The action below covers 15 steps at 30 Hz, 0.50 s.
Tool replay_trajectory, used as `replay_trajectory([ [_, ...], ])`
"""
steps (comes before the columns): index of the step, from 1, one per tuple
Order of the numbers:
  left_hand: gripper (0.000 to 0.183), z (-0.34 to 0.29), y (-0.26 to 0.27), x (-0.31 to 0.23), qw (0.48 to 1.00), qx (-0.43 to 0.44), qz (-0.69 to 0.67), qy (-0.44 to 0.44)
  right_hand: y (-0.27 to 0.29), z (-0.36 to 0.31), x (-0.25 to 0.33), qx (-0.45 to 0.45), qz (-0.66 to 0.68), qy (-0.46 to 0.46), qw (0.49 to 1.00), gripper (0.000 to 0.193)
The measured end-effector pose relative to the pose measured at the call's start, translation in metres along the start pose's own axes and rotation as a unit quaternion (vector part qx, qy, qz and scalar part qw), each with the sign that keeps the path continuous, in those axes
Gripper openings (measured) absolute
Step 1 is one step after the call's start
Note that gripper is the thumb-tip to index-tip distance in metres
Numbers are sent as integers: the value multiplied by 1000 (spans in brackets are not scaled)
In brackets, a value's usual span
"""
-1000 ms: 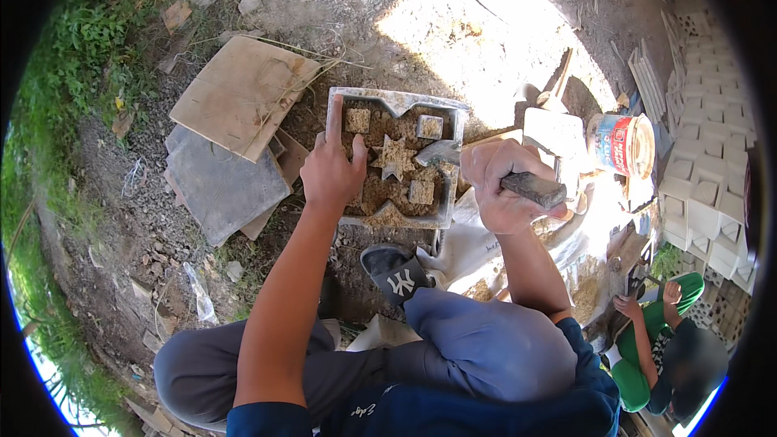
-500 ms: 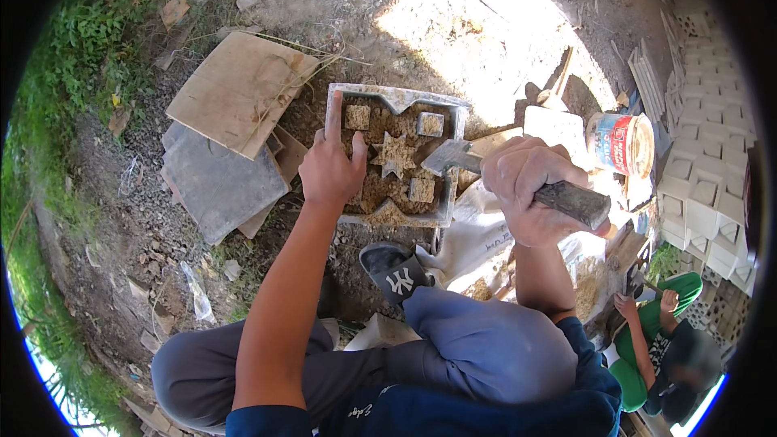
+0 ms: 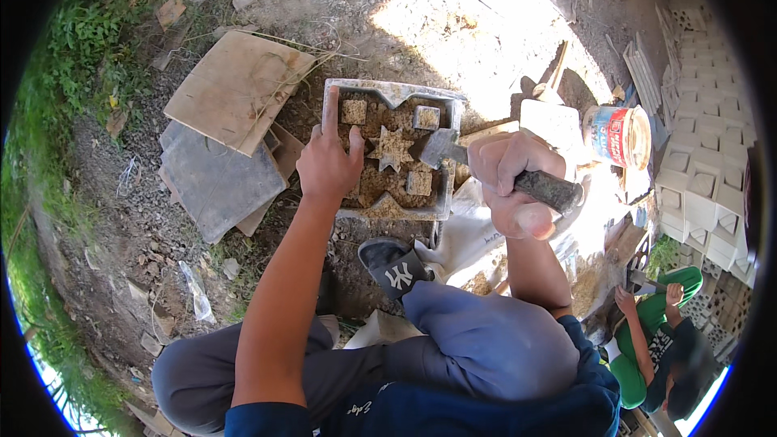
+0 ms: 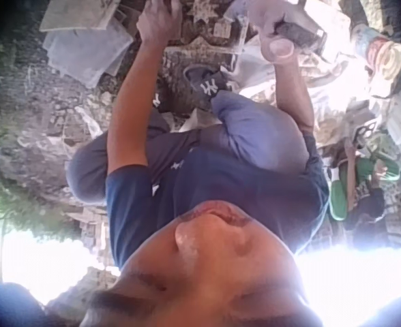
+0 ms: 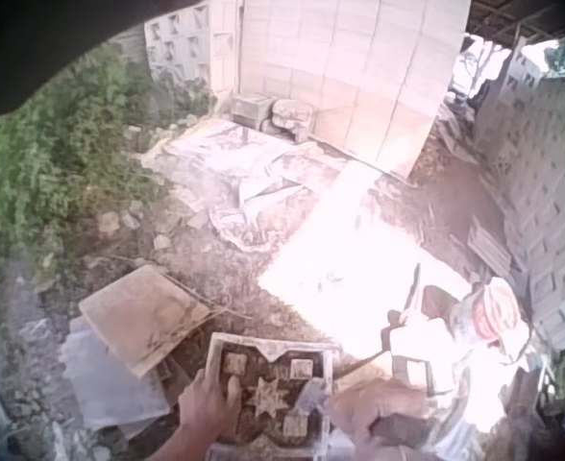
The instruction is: The person fills a star-patterned brick mold with sand, using a trowel to scoop sand from a bag and then tamping it down by hand and with the trowel handle.
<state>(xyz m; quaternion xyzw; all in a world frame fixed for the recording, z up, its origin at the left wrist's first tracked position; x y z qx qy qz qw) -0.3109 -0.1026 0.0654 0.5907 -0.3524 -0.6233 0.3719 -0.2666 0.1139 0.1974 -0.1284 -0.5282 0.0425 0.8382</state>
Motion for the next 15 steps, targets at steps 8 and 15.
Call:
replay_trajectory([
  [8,78,2,4,-4,1000,0,3,6,1,6,41,-17,80,-77,994,49],
  [15,78,0,3,-2,1000,6,-1,0,-12,-11,46,-40,38,-7,998,49],
])
Point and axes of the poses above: each hand's wrist, its own z-axis towards the middle knuckle, its own y-axis out of the back of the hand, x = y × z, the point moved 2 cm from there along z, towards the middle knuckle, and after that the axes turned 11 degrees about -x, right-handed, at the moved point
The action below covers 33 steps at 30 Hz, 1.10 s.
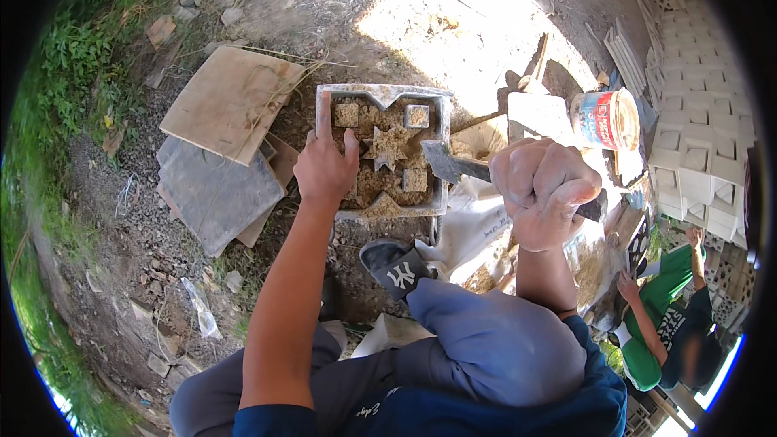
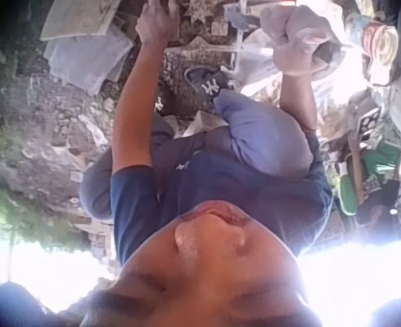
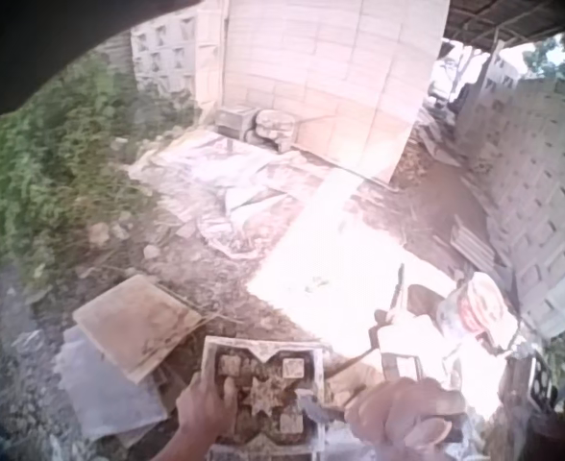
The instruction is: The person fills a star-patterned brick mold with sand, using a trowel to scoop sand from a bag and then tamping it down by hand and with the trowel handle.
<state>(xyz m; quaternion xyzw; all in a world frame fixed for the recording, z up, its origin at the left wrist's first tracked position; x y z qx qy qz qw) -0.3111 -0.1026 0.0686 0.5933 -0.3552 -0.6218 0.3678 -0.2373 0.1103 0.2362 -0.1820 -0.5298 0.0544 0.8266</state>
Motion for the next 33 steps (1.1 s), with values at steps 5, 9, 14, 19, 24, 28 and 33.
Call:
replay_trajectory([
  [5,78,-2,1,3,1000,8,-2,1,-5,-6,-1,-33,10,-5,999,52],
  [9,79,-2,2,1,1000,-1,-14,-14,-9,-6,2,23,-36,-13,999,54],
  [14,79,-2,-1,4,1000,-10,-7,-21,-6,-4,-3,-16,-75,-44,996,54],
  [19,80,-2,5,3,1000,9,1,-22,-6,-7,2,-23,-34,2,999,50],
  [24,80,-3,4,3,1000,22,8,-5,-6,-13,-23,-83,-134,-47,986,55],
  [28,79,-9,4,2,1000,14,-6,-9,4,-25,-13,-24,-131,-28,991,55],
  [33,78,-8,3,4,1000,11,11,-7,-14,-19,-16,-84,-175,-69,979,54],
])
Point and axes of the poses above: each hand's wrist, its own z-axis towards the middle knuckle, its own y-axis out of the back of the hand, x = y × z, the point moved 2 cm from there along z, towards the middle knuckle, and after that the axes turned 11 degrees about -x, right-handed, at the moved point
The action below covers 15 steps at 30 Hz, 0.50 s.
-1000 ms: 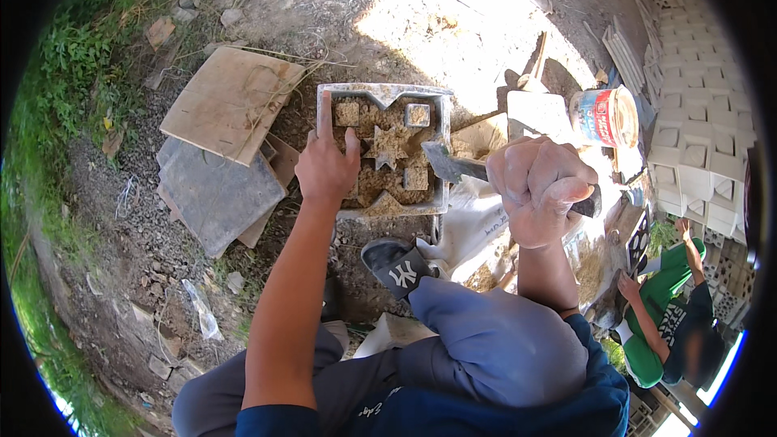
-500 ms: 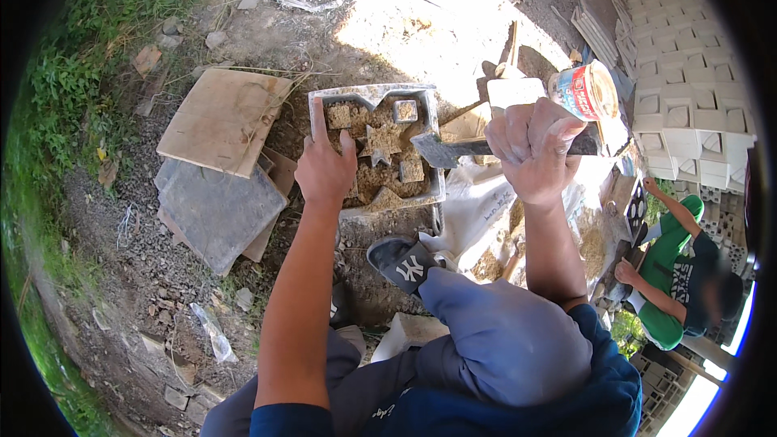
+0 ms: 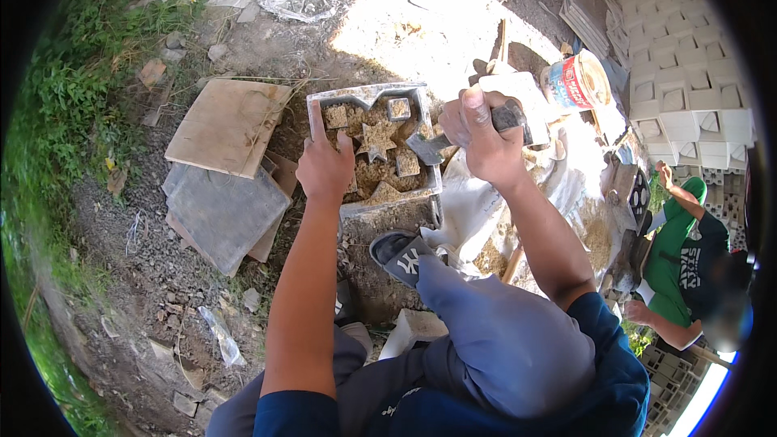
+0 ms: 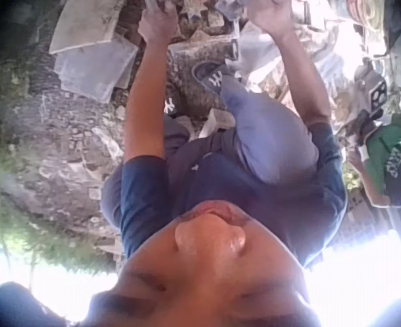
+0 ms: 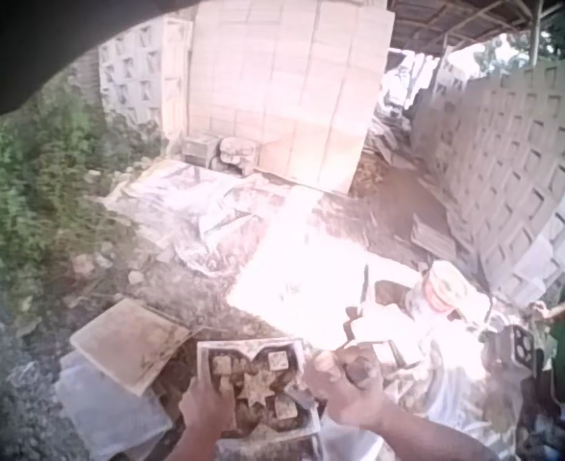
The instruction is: The person fills a star-patterned brick mold with sand, using a trowel to scoop sand from a bag and then tamping it down by hand and with the trowel handle.
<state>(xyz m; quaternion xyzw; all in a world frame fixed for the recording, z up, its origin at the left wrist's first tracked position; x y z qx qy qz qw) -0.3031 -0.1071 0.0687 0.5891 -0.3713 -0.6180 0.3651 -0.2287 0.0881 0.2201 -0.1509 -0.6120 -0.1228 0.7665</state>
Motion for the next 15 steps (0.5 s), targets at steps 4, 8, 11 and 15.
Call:
replay_trajectory([
  [4,78,-2,3,-4,1000,-11,3,-9,14,-11,17,43,13,91,995,55],
  [8,79,0,-1,1,999,-12,34,-8,11,2,-11,37,35,-13,999,49],
  [11,79,-1,-1,-2,999,-23,27,-12,16,-1,34,103,-22,84,991,40],
  [15,79,-1,-2,-7,1000,-9,29,-6,2,-2,-6,3,-73,261,963,37],
])
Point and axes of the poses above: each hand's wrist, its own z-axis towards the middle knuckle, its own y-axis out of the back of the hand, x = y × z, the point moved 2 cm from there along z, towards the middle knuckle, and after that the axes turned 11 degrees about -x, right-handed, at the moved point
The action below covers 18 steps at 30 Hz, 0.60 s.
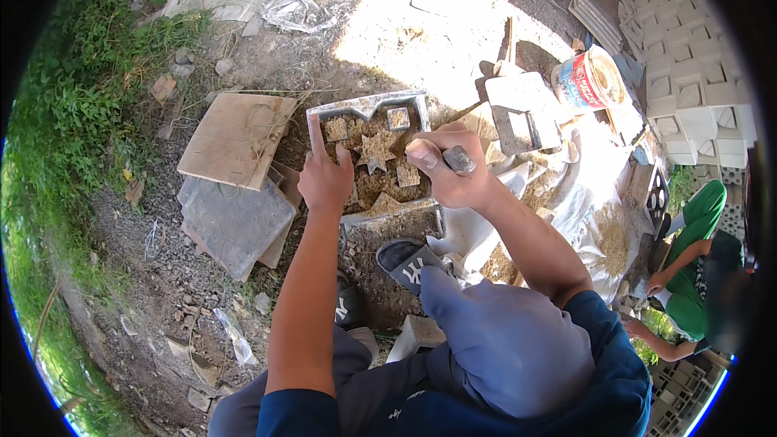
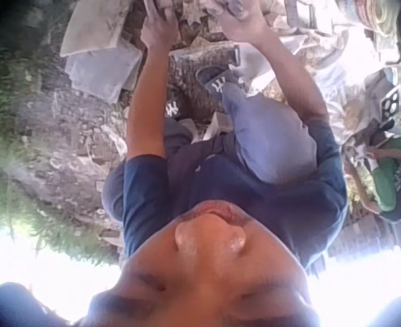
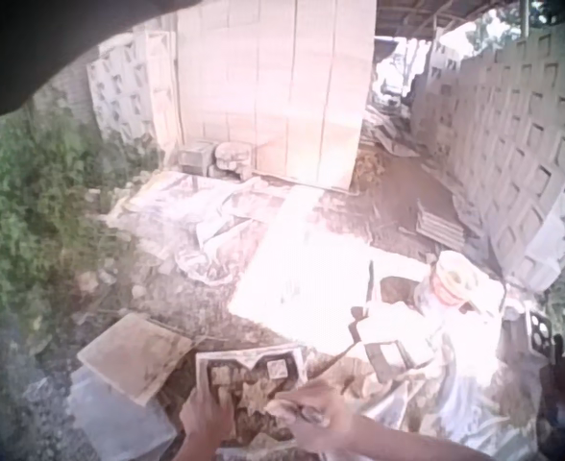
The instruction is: The person fills a star-patterned brick mold with sand, using a trowel to scoop sand from a bag and then tamping it down by hand and with the trowel handle.
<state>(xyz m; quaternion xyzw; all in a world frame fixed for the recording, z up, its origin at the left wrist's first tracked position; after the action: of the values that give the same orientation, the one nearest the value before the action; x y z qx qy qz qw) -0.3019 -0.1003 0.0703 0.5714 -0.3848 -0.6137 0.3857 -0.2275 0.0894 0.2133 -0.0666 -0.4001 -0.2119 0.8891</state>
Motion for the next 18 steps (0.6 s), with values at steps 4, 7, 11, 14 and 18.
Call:
replay_trajectory([
  [4,81,3,3,-2,1000,3,4,5,18,13,18,78,80,-105,988,37],
  [7,82,5,-1,-1,1000,-16,-7,-9,16,-1,-7,101,20,-94,990,38],
  [11,80,8,-6,3,1000,4,-1,5,8,8,-3,60,39,-84,994,50],
  [14,82,4,0,6,999,-23,-17,-19,13,13,4,79,140,-93,983,28],
  [18,83,5,-7,8,1000,-12,-13,-11,2,11,-15,141,30,-113,983,25],
])
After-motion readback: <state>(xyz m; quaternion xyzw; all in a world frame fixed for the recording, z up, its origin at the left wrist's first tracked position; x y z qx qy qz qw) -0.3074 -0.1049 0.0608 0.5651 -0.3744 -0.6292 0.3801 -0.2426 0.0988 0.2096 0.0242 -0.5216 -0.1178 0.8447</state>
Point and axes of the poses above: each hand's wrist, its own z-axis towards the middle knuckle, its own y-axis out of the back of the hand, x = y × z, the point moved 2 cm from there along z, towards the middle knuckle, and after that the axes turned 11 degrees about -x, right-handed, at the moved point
